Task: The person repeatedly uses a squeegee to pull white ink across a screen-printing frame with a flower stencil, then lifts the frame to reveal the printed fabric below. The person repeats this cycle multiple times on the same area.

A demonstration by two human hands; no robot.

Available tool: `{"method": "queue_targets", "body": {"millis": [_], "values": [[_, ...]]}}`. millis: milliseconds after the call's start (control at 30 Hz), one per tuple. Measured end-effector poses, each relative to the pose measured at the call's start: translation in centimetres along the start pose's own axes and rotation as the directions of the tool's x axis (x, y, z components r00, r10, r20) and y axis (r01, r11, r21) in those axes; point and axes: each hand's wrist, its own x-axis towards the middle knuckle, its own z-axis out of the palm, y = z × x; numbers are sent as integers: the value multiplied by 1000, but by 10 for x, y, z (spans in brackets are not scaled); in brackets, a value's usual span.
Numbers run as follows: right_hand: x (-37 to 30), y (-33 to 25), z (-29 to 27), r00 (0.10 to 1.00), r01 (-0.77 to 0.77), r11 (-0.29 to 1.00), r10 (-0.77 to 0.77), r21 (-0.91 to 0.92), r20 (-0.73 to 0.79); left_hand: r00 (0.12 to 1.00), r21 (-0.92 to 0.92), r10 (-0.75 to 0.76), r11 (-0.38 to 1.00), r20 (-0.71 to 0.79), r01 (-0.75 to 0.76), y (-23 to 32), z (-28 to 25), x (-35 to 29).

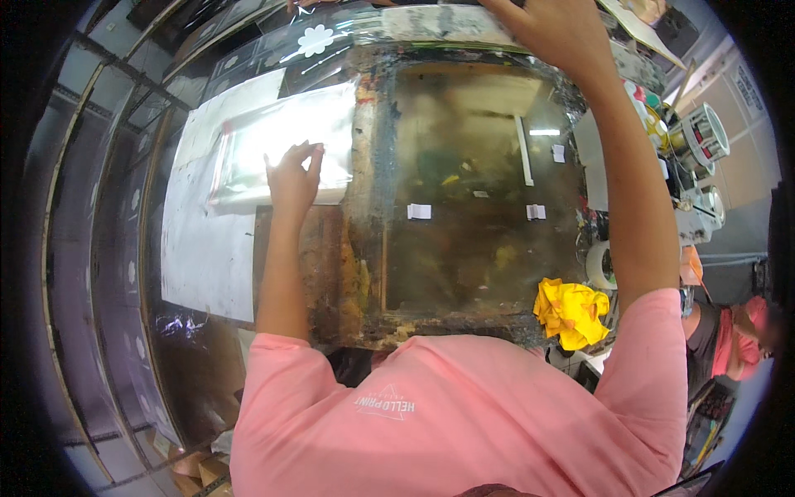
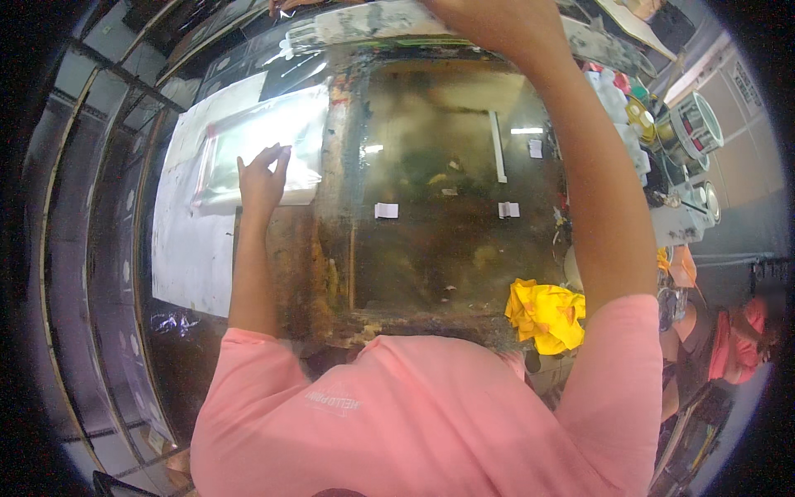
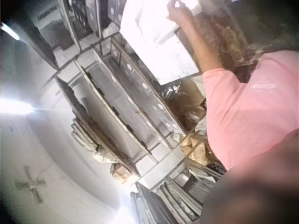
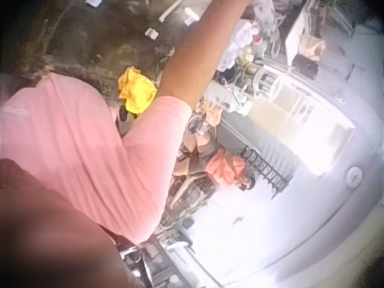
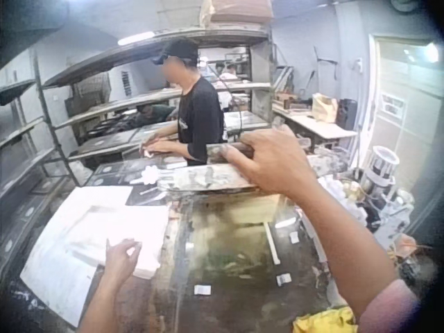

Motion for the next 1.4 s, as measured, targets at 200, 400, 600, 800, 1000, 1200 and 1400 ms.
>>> {"method": "queue_targets", "body": {"millis": [200,400,600,800,1000,1200,1400], "values": [[0,9,6,999,-22,1000,22,-6,26,937,-100,273,961,218,-257,121,47,-44],[2,12,8,998,26,999,-23,46,-54,782,-125,526,847,334,-516,206,114,-76],[8,17,10,999,33,997,-31,62,-43,706,-275,651,758,277,-591,242,146,-70],[13,19,14,986,88,995,-82,39,-146,721,-259,631,775,286,-576,251,143,-83],[18,21,12,999,27,999,-25,35,-37,722,-258,624,781,298,-569,253,135,-86],[13,18,12,998,42,998,-40,44,-46,717,-283,649,758,254,-587,251,140,-88],[4,12,12,992,57,998,-52,37,-114,926,-447,375,836,46,-317,241,93,-66]]}}
